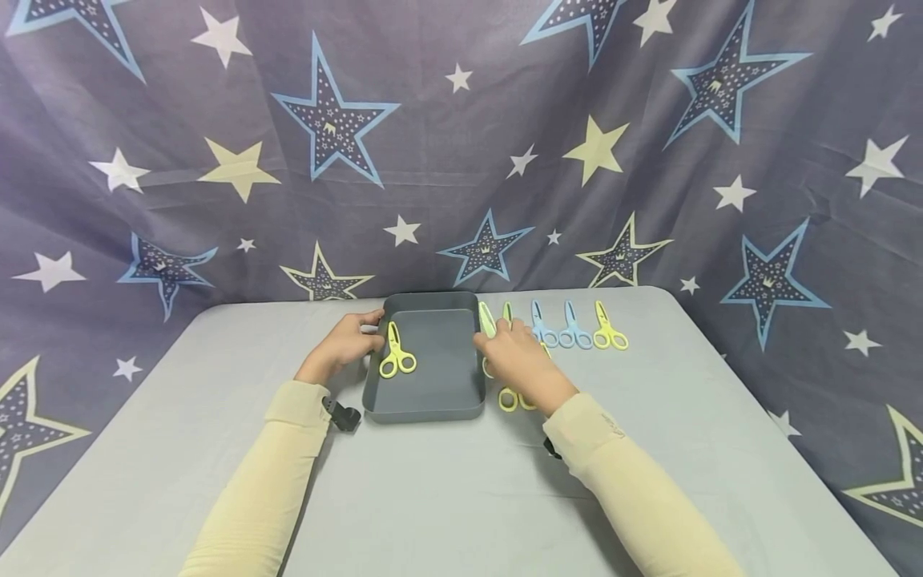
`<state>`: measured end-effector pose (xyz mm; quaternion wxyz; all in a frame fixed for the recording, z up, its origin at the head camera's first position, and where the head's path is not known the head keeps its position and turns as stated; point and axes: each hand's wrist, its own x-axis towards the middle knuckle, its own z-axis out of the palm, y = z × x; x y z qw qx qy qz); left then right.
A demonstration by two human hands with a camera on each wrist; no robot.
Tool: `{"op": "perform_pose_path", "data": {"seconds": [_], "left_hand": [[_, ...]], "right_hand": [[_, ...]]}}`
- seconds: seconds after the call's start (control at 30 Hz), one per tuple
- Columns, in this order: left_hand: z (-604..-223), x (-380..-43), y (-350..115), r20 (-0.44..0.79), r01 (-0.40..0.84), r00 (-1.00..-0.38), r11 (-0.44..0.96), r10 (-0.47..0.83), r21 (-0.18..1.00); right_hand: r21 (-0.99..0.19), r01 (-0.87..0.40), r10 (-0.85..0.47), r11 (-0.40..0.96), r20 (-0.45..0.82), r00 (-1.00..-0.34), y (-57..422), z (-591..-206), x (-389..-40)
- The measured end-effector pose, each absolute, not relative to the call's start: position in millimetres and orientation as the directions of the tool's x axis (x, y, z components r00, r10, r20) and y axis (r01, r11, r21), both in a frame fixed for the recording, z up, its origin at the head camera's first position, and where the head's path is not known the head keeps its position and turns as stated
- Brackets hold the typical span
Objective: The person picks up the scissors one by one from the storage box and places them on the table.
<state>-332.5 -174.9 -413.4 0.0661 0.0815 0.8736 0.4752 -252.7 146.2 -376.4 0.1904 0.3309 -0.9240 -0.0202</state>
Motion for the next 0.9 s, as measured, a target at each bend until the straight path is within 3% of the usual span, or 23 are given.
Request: {"op": "perform_pose_path", "data": {"seconds": [0.9], "left_hand": [[-414,-331,-175,-0.040,0.077,-0.978,0.531,0.206,0.844]], "right_hand": [[0.181,-0.541,-0.564,0.821,0.401,-0.722,214,-385,-246]]}}
